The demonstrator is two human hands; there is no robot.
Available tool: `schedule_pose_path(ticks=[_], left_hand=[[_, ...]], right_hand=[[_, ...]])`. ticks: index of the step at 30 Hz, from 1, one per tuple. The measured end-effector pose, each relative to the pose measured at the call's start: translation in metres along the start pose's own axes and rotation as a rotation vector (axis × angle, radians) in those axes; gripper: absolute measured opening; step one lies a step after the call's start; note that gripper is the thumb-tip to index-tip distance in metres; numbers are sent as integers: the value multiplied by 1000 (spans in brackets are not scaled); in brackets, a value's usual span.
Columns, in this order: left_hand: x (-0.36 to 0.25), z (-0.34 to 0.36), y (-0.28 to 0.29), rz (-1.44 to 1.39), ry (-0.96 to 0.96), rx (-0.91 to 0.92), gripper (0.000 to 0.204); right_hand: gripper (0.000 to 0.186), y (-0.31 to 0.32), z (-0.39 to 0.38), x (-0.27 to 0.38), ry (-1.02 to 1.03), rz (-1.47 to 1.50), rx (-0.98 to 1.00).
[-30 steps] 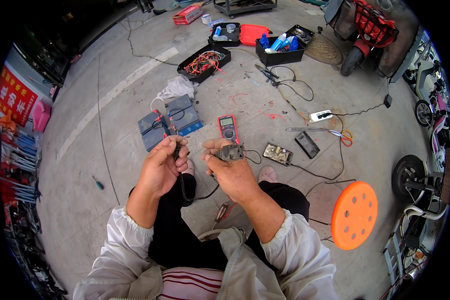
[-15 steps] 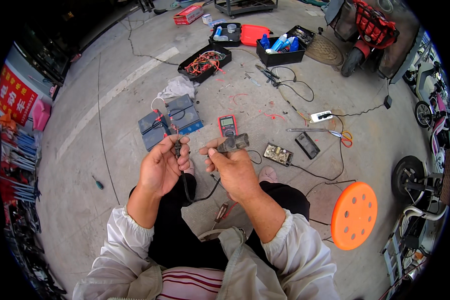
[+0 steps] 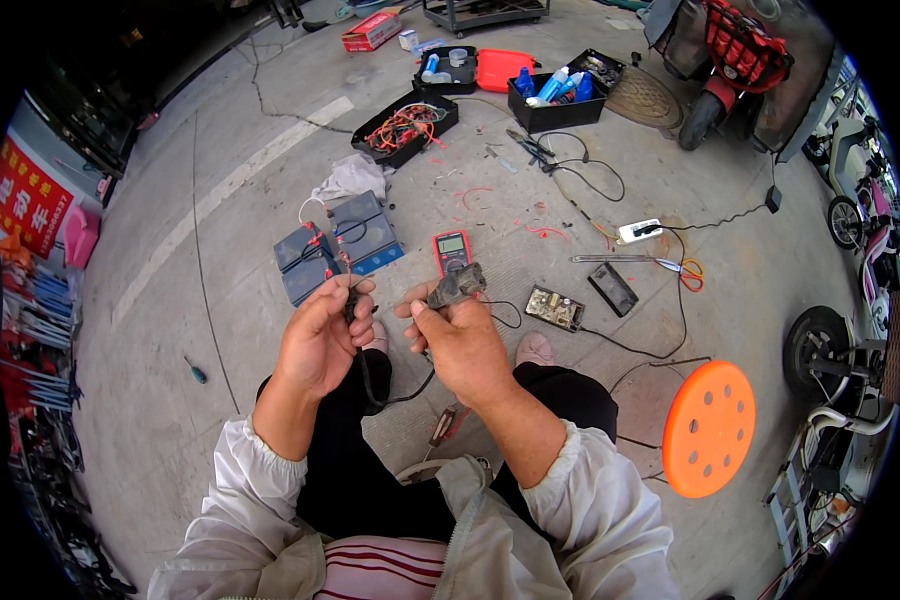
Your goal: The person tests a black cable with a multimeter, then uses shears to strip the outer insulation and cut the cable. The person continues to strip and trim the cable ends while seated on the floor.
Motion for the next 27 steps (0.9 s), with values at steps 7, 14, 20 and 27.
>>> schedule_pose_path(ticks=[7, 14, 20, 27], left_hand=[[5, 0, -4, 227, 7, -2, 16], [9, -3, -6, 460, 27, 5, 16], [7, -5, -1, 653, 61, 33, 17], [-6, -12, -12, 716, -43, 202, 19]], right_hand=[[22, -2, -5, 6, 63, -76, 26], [15, -12, -13, 22, 330, -244, 98], [13, -13, -19, 31, 453, -612, 89], [20, -16, -18, 25, 190, -264, 201]])
Point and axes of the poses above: each hand's wrist, its own z-axis towards the middle knuckle, its own y-axis out of the back of the hand, x = y × z, the point moved 5 cm from there along z, towards the middle knuckle
